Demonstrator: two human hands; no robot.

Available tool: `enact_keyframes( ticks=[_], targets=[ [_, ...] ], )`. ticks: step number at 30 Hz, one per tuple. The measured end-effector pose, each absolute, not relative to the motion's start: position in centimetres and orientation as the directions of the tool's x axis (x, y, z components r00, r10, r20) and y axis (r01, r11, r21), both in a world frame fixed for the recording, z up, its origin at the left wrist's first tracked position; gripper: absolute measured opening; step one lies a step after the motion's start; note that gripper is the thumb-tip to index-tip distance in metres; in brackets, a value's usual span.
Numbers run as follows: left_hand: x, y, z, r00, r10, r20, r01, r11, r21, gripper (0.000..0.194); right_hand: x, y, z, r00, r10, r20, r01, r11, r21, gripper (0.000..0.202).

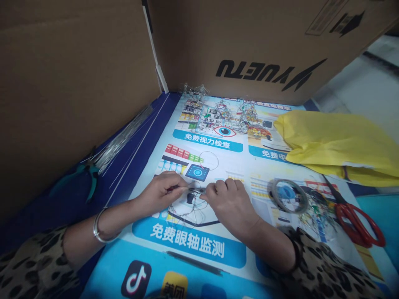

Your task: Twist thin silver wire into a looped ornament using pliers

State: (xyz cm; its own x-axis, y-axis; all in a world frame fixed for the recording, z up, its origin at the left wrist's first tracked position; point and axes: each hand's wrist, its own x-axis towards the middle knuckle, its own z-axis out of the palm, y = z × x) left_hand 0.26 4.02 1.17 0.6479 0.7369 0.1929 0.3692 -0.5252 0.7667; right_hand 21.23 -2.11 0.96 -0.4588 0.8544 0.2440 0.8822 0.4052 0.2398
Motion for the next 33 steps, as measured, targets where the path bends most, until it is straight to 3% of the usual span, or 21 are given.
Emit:
enact_keyframes(
  ticks=[13, 33],
  targets=[
    [1.1, 2.9, 0.9, 0.515, 0.84, 0.171, 0.451, -0.435, 0.779, 0.016, 20.8, -2.4, 1.4, -0.383, 0.898, 0.216, 0.921, 0.353, 0.168, 0.03],
    [1.5, 2.1, 0.9, 0.458, 0.87, 0.185, 0.553, -0.442, 0.707, 0.017, 20.1, -3.6, 1.4, -0.418, 0.881, 0.222, 0.902, 0.374, 0.217, 0.024]
  ],
)
